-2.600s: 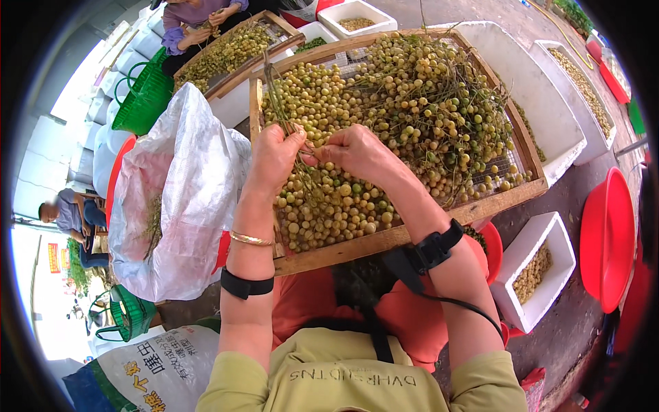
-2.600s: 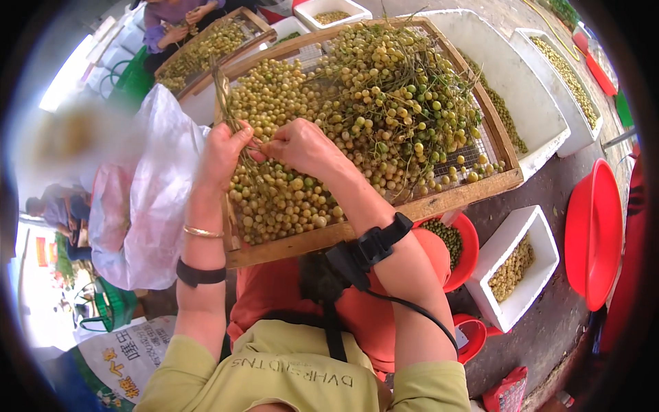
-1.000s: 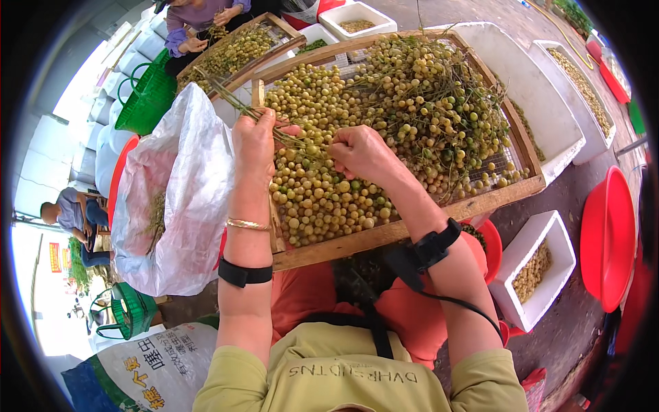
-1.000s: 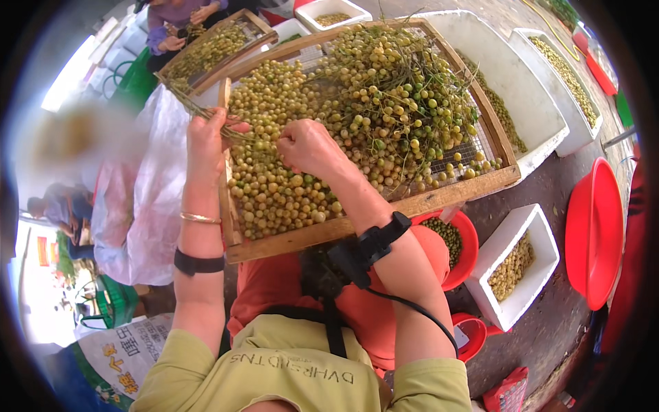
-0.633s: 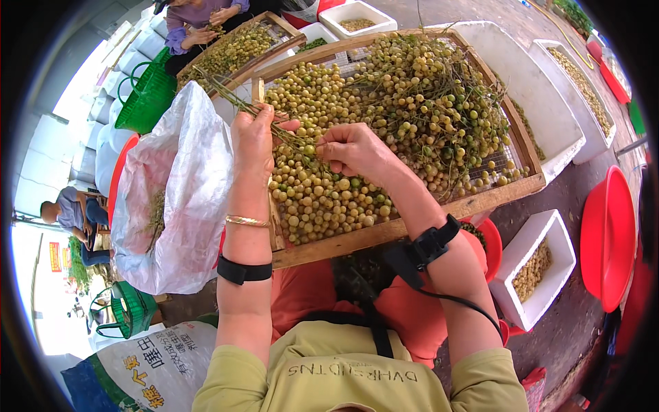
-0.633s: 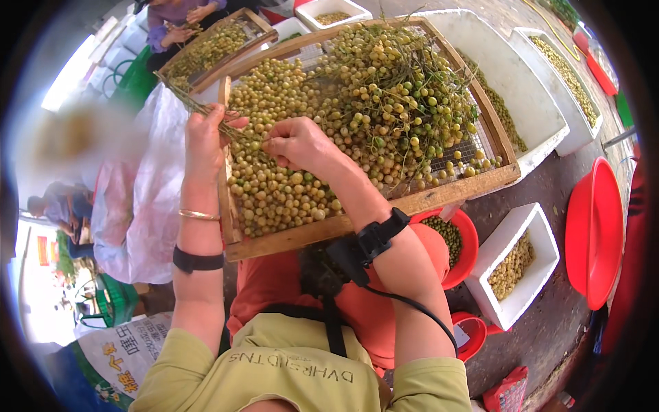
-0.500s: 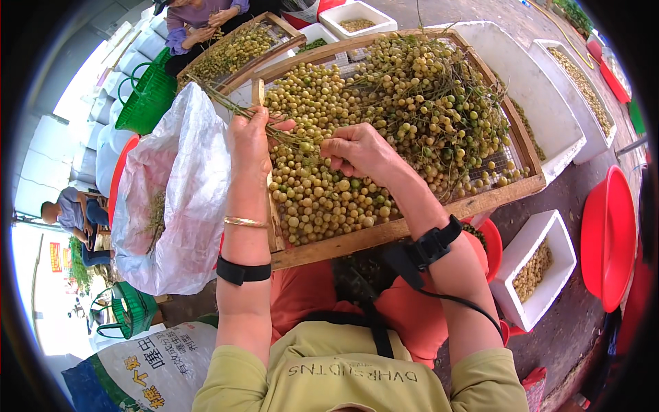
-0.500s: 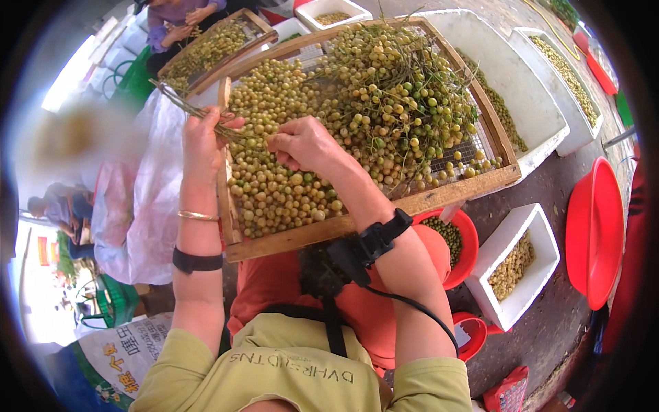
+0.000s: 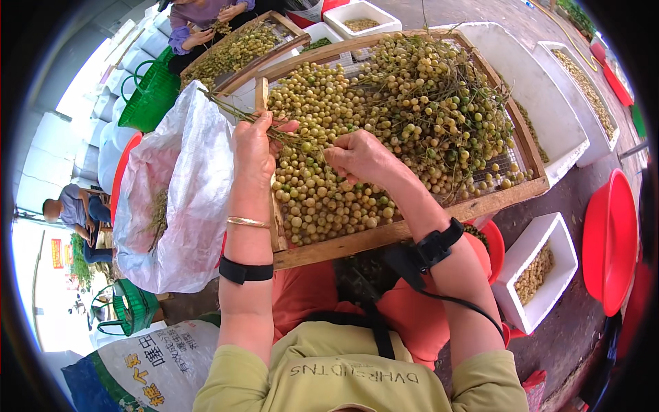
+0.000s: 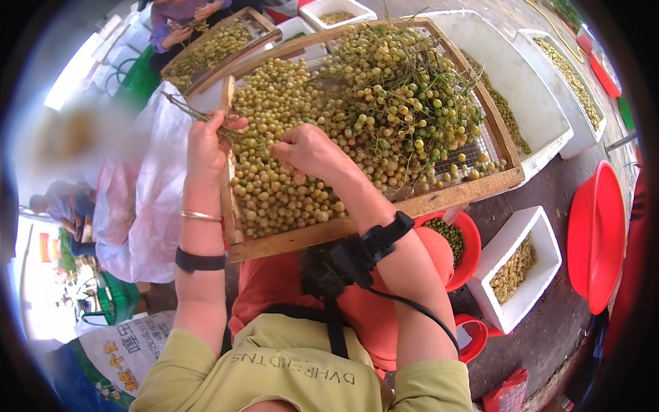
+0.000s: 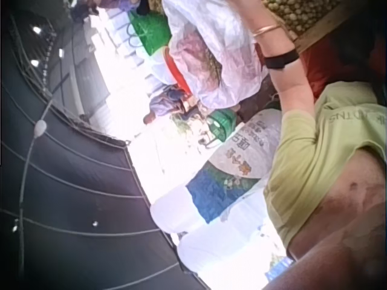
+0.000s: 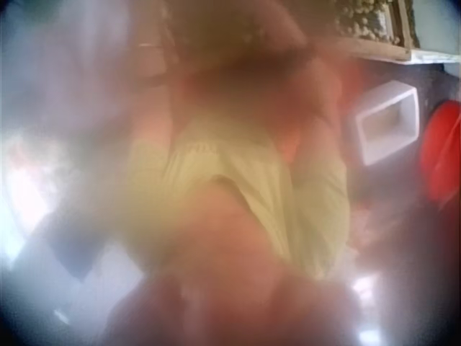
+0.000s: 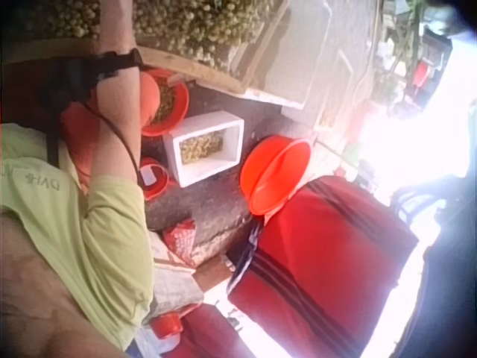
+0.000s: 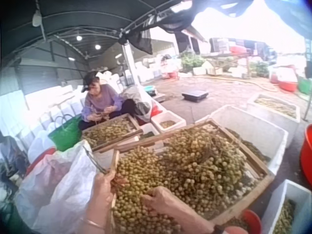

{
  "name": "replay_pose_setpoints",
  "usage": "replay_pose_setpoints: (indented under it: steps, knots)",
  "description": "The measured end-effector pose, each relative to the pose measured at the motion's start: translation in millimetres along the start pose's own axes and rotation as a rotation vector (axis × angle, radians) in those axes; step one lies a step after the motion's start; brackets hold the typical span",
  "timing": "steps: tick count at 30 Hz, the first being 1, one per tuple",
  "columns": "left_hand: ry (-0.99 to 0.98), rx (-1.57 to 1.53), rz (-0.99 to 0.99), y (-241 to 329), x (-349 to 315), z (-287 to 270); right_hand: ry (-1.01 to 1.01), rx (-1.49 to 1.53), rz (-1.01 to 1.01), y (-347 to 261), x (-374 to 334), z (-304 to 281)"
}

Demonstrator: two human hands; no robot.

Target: Picking small green fruits from their branches and placing them into a tray.

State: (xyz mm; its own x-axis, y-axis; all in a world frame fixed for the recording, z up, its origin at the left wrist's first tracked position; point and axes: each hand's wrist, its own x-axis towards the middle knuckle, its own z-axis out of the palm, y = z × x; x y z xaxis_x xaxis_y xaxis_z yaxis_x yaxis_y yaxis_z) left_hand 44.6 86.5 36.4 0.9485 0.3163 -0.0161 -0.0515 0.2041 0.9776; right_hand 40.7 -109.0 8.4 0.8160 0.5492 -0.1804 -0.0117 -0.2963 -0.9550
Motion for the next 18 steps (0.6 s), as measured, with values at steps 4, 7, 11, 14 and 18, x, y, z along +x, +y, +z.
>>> replay_pose_setpoints:
  steps: [4,7,11,14,18]
  knots:
    - [0.028,-0.018,0.041,-3,-2,1,-0.019,0.065,0.132,-4,-4,0]
    - [0.109,-0.057,0.091,9,0,-2,-0.111,0.299,0.132,-1,-6,-6]
    - [0.057,-0.052,0.122,12,-4,0,-0.087,0.656,0.112,-16,-13,0]
    - [0.030,-0.080,0.118,7,-12,14,-0.119,0.663,0.148,-10,-3,3]
    - [0.019,-0.060,0.139,5,-12,14,-0.157,0.729,0.126,-7,-1,9]
